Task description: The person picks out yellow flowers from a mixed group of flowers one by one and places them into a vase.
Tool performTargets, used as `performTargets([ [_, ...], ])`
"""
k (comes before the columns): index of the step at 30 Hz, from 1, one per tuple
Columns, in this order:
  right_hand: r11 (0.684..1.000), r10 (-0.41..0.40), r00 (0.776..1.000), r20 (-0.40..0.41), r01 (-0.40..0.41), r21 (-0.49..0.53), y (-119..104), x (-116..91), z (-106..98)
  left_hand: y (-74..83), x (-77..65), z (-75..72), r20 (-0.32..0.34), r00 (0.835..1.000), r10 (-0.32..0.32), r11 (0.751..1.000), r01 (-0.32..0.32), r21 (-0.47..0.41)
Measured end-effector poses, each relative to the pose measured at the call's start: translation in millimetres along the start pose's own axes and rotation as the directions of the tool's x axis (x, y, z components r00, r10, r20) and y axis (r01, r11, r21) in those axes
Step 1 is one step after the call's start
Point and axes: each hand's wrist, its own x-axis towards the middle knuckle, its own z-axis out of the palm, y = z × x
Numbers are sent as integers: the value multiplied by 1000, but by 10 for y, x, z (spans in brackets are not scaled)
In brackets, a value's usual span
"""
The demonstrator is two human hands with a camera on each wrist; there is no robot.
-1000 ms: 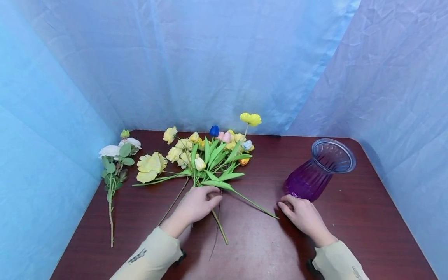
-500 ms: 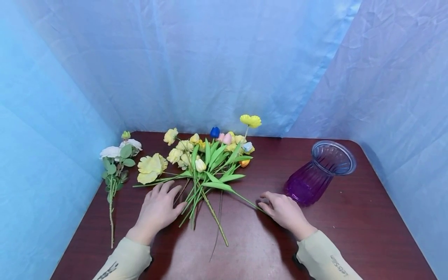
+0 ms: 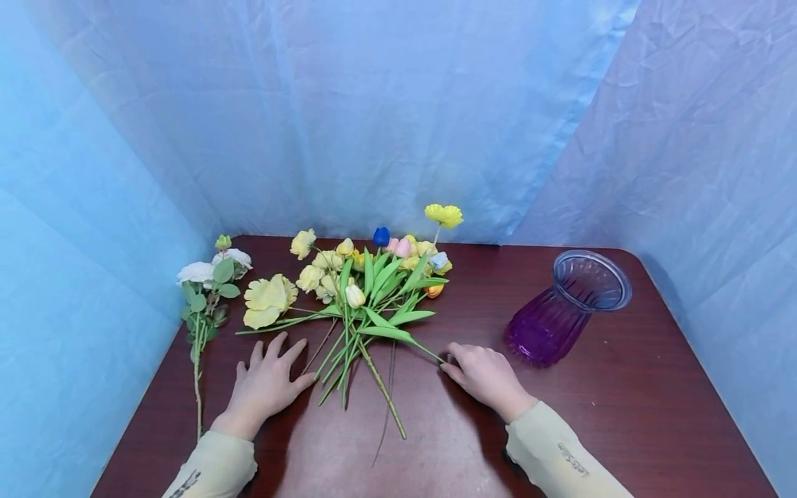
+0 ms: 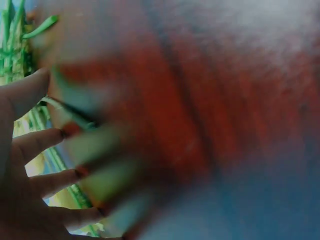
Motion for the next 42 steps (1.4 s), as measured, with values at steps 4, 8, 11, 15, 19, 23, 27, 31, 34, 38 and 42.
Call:
performTargets([
  [4,999,-24,1000,-15,24,-31,-38,35,40,-13,11,60,19,1000,-4,1000,4,14],
  [8,996,-67,997,-43,64,-65,-56,53,63,-5,23,74,12,1000,3,1000,-4,20],
  [11,992,-106,992,-74,100,-77,-58,58,18,-1,23,74,15,1000,6,1000,-7,15],
  [15,981,-169,975,-142,153,-117,-52,86,-149,-3,25,61,26,1000,-3,1000,3,-3],
  [19,959,-238,949,-208,196,-205,-33,140,-404,-4,28,47,38,999,-9,1000,10,-10],
  [23,939,-290,924,-249,225,-259,-45,206,-723,-12,31,46,45,999,-14,1000,14,-9],
  [27,922,-336,895,-294,248,-298,-109,280,-1063,-23,35,56,41,999,-10,1000,10,-3],
  [31,899,-393,845,-364,269,-345,-213,353,-1399,-28,38,64,32,999,-1,1000,1,-2],
  [34,880,-436,798,-416,282,-383,-296,401,-1638,-33,37,68,24,1000,3,1000,-3,-2],
  [38,865,-462,750,-474,264,-426,-351,425,-1905,-35,34,73,19,1000,4,1000,-4,-2],
  [42,877,-448,716,-535,236,-418,-346,405,-2089,-40,35,77,20,1000,5,1000,-5,-2],
])
